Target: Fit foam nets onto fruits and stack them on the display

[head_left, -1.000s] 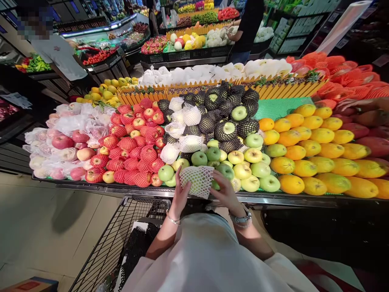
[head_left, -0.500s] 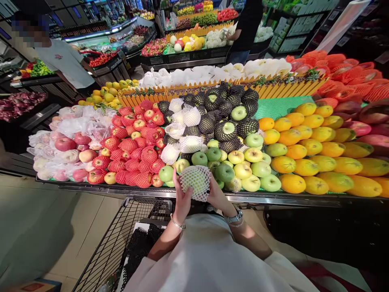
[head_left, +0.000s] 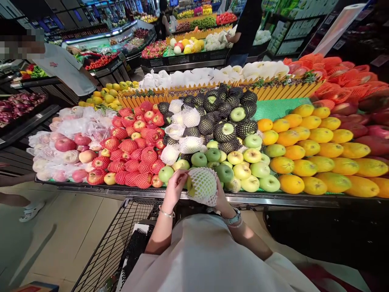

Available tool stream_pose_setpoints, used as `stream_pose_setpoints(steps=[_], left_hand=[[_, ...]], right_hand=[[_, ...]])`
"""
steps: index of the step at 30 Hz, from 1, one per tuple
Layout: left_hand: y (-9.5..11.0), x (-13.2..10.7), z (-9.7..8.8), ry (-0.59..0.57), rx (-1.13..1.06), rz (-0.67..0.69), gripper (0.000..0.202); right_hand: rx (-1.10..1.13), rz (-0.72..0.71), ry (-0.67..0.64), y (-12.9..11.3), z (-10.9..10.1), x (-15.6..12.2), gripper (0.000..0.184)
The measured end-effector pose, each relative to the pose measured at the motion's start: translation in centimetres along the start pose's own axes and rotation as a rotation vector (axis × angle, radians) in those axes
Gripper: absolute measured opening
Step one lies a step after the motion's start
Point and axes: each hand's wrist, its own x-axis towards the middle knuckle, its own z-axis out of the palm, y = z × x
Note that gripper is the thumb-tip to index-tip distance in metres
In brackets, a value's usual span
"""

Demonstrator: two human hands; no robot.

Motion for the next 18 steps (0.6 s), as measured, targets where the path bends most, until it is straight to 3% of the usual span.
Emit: stream_pose_setpoints(steps=[4, 9, 12, 15, 18], left_hand=[[0.3, 0.0, 0.3, 0.047, 0.068, 0.039, 0.010], [-0.4, -0.3, 1.2, 0.294, 0.055, 0.086, 0.010], [-0.9, -0.4, 1.4, 0.372, 0.090, 0.141, 0.019], [-1.3, -0.4, 1.5, 0.382, 0.096, 0.157, 0.025], [-1.2, -0.3, 1.5, 0.284, 0.025, 0.137, 0.031]], right_hand=[[0.001, -0.012, -0.036, 0.1, -0.4, -0.1, 0.101], [-0.065, -0.014, 0.016, -1.1, -0.1, 0.1, 0.086], [-0.052, 0.003, 0.062, -1.4, 0.2, 0.1, 0.078], [-0.036, -0.021, 0.074, -1.3, 0.4, -0.2, 0.083], [-0.050, -0.017, 0.096, -1.3, 0.5, -0.8, 0.087]])
